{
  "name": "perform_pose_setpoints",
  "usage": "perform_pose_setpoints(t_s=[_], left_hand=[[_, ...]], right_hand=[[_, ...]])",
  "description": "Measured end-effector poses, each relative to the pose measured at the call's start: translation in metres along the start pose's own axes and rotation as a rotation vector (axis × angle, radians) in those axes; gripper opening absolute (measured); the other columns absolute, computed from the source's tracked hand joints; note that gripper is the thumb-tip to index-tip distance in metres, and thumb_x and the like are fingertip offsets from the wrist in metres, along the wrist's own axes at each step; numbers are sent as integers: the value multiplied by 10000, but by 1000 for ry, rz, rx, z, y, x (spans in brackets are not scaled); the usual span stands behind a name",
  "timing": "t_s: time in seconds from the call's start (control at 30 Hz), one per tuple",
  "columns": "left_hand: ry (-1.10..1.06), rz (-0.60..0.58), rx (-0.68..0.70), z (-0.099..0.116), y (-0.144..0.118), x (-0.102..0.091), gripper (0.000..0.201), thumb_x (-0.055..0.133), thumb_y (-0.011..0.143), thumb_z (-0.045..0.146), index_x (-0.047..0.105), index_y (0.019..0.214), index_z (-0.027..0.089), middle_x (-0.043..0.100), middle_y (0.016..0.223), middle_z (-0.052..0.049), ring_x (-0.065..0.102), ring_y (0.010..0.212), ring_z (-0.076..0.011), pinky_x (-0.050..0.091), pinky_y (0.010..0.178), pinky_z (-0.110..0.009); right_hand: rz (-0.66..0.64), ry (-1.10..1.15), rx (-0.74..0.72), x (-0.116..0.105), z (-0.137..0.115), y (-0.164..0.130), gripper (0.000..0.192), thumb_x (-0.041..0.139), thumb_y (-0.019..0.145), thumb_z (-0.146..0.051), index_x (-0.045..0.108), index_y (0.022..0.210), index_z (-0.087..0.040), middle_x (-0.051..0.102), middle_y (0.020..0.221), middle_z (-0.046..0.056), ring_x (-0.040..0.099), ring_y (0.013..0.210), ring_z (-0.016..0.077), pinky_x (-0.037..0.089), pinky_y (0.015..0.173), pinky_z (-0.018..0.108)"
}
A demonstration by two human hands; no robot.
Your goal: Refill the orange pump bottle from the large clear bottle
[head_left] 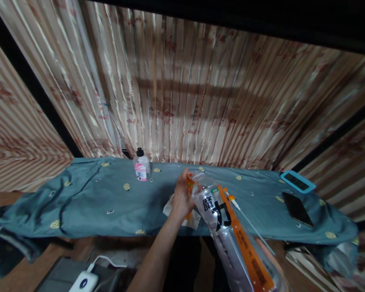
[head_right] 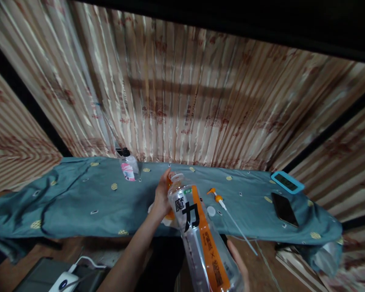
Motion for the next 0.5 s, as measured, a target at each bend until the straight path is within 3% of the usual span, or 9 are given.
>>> perform_pose_setpoints(t_s=[0.07, 0.17, 0.33, 0.5], left_hand=[[11, 0, -12, -1, 0, 0, 662, 624, 885, 294, 400, 1508, 278, 654, 1266, -116, 678, 1154, -314, 542, 1073, -522], [22, -17, -4, 1, 0, 0, 688, 659, 868, 300, 403, 1506, 273, 650, 1274, -123, 669, 1170, -328, 536, 1081, -533], [16, 18, 16, 6, -2, 0, 603, 669, 874, 307, 483, 1441, 225, 671, 1257, -140, 657, 1198, -343, 529, 1088, -574], [-21, 56, 28, -1, -4, 4, 589, 688, 841, 284, 521, 1402, 219, 666, 1288, -129, 636, 1255, -349, 508, 1118, -590]], right_hand=[[-21, 42, 57, -2, 1, 1, 487, 857, 659, -618, 796, 969, -248, 841, 931, 73, 808, 907, 384, 667, 843, 530], [6, 48, 2, -11, 0, 4, 546, 872, 657, -591, 778, 1074, -250, 835, 1049, 82, 788, 1025, 394, 643, 926, 534], [-124, -61, 78, -16, 9, 17, 559, 750, 744, -702, 770, 1054, -238, 826, 1037, 102, 746, 1139, 426, 589, 1022, 590], [-44, -118, -185, -1, -6, 3, 475, 726, 841, -605, 732, 1167, -260, 819, 925, 33, 809, 916, 316, 674, 823, 466]])
Point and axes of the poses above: each hand's wrist, its own y-axis towards the middle knuckle, its own x-axis out of the palm, z = x × y, the point moved 5 cm from there along y, towards the middle knuckle
